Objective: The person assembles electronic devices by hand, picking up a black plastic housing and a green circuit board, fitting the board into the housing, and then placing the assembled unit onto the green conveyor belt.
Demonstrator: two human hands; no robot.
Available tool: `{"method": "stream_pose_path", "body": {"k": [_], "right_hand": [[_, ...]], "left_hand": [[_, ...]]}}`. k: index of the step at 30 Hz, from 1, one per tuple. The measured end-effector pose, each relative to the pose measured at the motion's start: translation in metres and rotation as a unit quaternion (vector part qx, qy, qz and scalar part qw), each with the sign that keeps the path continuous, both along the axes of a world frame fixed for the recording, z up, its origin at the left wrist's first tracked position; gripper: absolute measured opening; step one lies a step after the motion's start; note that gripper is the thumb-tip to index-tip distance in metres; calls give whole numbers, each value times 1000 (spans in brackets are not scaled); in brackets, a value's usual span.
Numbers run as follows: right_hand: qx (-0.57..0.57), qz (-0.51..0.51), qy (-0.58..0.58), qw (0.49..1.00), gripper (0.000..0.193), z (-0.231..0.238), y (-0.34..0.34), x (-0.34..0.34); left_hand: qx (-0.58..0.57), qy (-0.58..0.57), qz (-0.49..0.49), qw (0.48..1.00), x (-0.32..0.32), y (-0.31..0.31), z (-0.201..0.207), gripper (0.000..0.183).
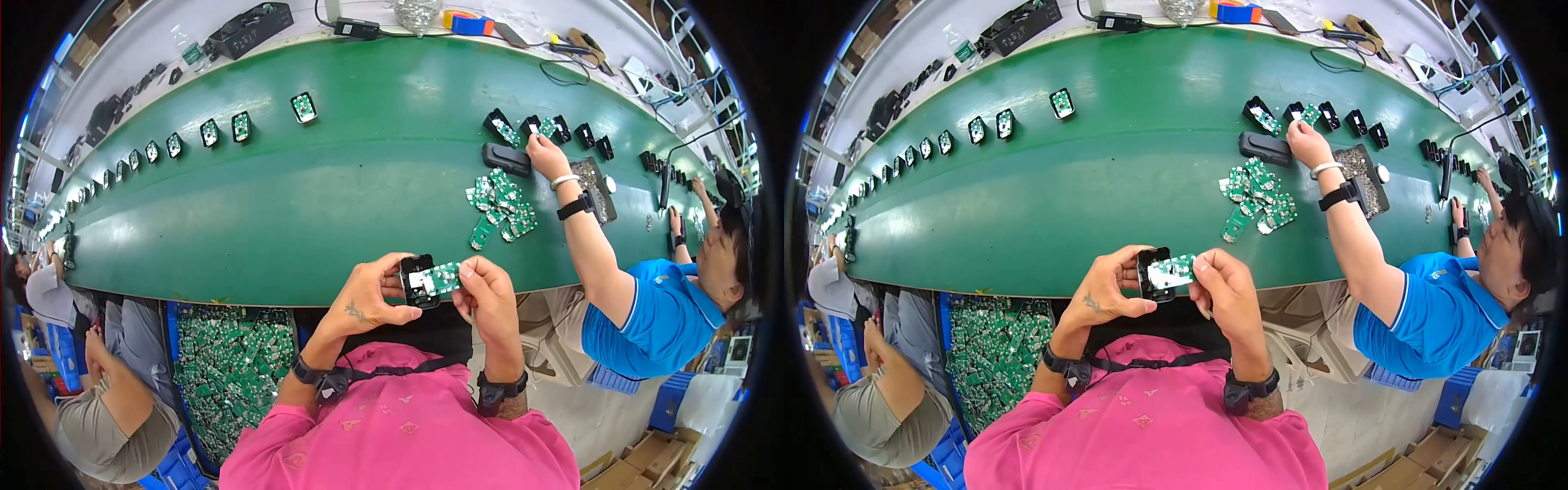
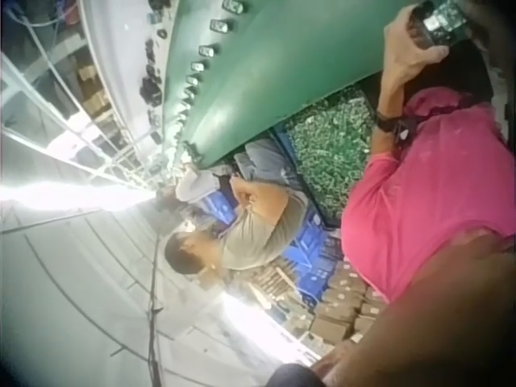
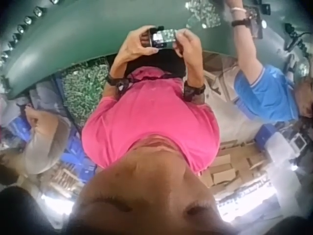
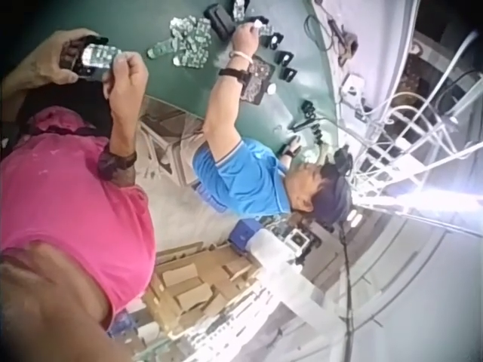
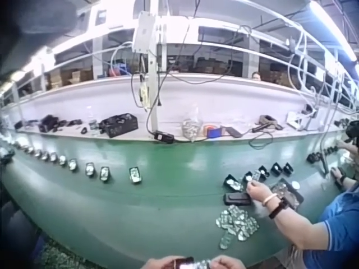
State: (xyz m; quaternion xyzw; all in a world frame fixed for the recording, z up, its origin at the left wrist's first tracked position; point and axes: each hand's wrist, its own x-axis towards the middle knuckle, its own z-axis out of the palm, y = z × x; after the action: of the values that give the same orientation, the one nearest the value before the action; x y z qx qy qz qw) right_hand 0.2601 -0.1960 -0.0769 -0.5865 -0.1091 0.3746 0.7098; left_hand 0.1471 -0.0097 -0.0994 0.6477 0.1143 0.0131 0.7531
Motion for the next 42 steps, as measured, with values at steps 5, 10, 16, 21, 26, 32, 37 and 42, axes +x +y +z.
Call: {"method": "stream_pose_path", "body": {"k": [5,10,16,21,26,32,37,42], "right_hand": [[-14,-2,-26,1000,21,0,0,3],[-54,11,-61,997,20,-2,5,-7],[-119,-56,-300,945,15,-12,12,-18],[-135,-103,-423,890,13,-6,16,-20],[-41,18,-197,979,16,2,17,-19],[12,43,-92,995,15,-5,19,-17],[-66,-2,-386,920,12,3,19,-19],[-134,50,-587,797,6,26,21,-10]], "left_hand": [[18,4,8,1000,2,-2,-1,74],[-43,14,23,999,2,-5,1,78],[-137,-63,8,988,4,-17,6,67],[-91,0,43,995,5,-20,3,53],[-47,-15,61,997,9,-24,2,50],[-25,-30,78,996,9,-25,1,50],[28,-53,133,989,8,-31,16,54],[192,-98,182,959,8,-30,31,58]]}}
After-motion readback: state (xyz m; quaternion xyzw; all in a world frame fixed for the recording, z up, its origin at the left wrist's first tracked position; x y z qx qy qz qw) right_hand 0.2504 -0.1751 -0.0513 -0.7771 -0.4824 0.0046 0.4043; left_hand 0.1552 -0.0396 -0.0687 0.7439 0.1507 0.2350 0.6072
